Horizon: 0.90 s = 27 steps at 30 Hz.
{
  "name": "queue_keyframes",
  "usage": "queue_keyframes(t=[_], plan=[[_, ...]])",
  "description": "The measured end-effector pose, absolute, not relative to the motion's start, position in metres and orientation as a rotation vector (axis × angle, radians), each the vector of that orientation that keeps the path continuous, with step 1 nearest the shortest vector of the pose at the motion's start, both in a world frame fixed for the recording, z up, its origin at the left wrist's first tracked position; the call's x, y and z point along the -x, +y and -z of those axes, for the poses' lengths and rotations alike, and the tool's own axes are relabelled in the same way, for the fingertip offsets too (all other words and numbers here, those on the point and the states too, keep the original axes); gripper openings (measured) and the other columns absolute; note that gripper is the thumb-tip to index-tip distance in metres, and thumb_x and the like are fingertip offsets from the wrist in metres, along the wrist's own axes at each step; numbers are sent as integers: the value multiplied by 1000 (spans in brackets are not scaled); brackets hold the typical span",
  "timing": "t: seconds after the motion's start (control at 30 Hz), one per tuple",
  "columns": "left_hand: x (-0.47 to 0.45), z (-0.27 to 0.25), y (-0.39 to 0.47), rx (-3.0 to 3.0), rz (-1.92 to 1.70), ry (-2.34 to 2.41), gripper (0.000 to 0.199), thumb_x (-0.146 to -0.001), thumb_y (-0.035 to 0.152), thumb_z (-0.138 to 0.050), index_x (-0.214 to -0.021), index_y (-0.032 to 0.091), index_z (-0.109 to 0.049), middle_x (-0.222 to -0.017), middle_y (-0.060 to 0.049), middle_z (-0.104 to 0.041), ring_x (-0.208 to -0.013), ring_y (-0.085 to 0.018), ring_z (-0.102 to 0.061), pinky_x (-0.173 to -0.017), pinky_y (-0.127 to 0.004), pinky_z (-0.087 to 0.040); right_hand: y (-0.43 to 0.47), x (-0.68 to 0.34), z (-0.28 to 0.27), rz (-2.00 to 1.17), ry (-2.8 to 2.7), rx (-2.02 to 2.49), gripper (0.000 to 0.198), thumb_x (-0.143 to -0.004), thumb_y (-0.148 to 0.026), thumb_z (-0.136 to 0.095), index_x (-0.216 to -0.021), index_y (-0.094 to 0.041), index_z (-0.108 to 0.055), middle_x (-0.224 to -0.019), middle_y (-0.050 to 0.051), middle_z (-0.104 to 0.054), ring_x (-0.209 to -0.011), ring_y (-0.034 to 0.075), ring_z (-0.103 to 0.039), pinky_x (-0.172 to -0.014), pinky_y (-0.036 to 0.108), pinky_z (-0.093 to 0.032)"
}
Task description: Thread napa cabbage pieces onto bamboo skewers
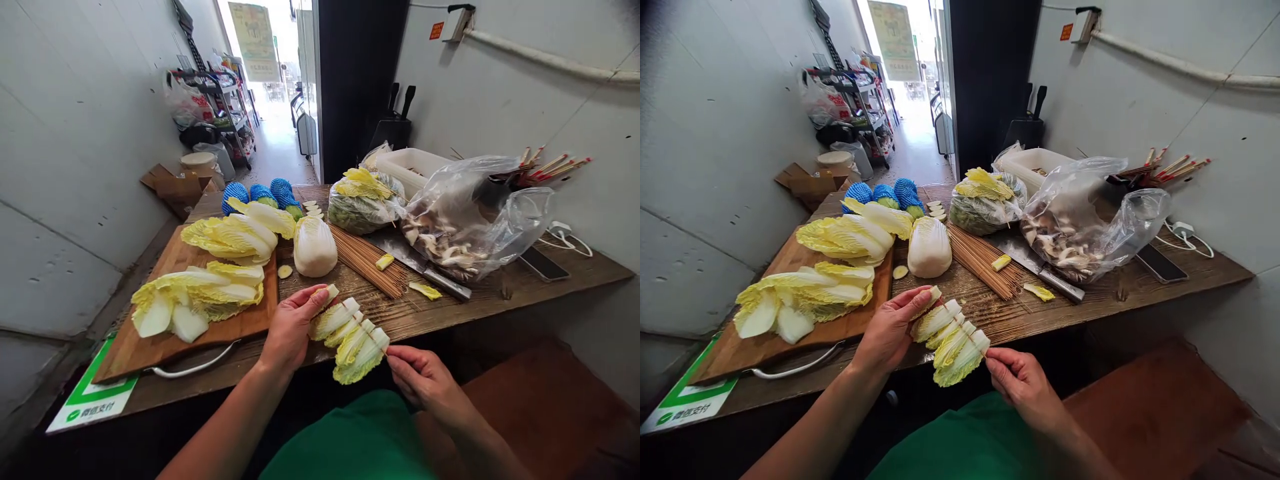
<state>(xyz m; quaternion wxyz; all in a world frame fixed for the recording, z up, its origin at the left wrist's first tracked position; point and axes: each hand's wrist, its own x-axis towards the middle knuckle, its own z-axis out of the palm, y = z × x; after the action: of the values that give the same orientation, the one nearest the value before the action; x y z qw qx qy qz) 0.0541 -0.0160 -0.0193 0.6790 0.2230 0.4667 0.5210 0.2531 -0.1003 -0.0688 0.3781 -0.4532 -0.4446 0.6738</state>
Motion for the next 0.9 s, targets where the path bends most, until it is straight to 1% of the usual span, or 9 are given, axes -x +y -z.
queue_keyframes(t=[0.1,0.27,0.5,0.63,0.9], plan=[[-53,21,-17,-523,-1158,1054,34,-53,22,-81,-84,12,-69,-72,-6,-72,-63,-14,-64,-60,-22,-50,-102,-253,66,-1725,-1156,1143,32,-86,-42,-52,-92,-12,-63,-48,-9,-23,-40,4,-17,-36,20,-12],[-53,21,-18,-505,-1153,1024,34,-55,20,-80,-86,13,-69,-72,-5,-72,-66,-16,-66,-61,-24,-51,-102,-253,63,-1717,-1172,1173,33,-86,-42,-52,-94,-12,-63,-49,-9,-25,-40,4,-18,-37,20,-12],[-55,21,-18,-509,-1145,1033,32,-55,19,-79,-85,13,-69,-69,-6,-71,-63,-16,-65,-59,-25,-51,-103,-257,66,-1741,-1135,1188,36,-83,-46,-55,-93,-12,-64,-48,-9,-26,-39,3,-16,-35,18,-13],[-56,22,-17,-520,-1138,1020,31,-57,20,-79,-85,12,-69,-69,-7,-71,-65,-17,-65,-60,-25,-52,-103,-258,67,-1744,-1120,1184,37,-81,-47,-56,-94,-12,-65,-48,-9,-27,-38,3,-17,-35,18,-13],[-57,19,-17,-482,-1150,1020,31,-54,18,-80,-82,12,-68,-68,-6,-71,-64,-17,-65,-59,-26,-52,-102,-259,73,-1752,-1112,1169,38,-83,-45,-55,-96,-11,-65,-48,-8,-28,-39,3,-19,-35,18,-14]])
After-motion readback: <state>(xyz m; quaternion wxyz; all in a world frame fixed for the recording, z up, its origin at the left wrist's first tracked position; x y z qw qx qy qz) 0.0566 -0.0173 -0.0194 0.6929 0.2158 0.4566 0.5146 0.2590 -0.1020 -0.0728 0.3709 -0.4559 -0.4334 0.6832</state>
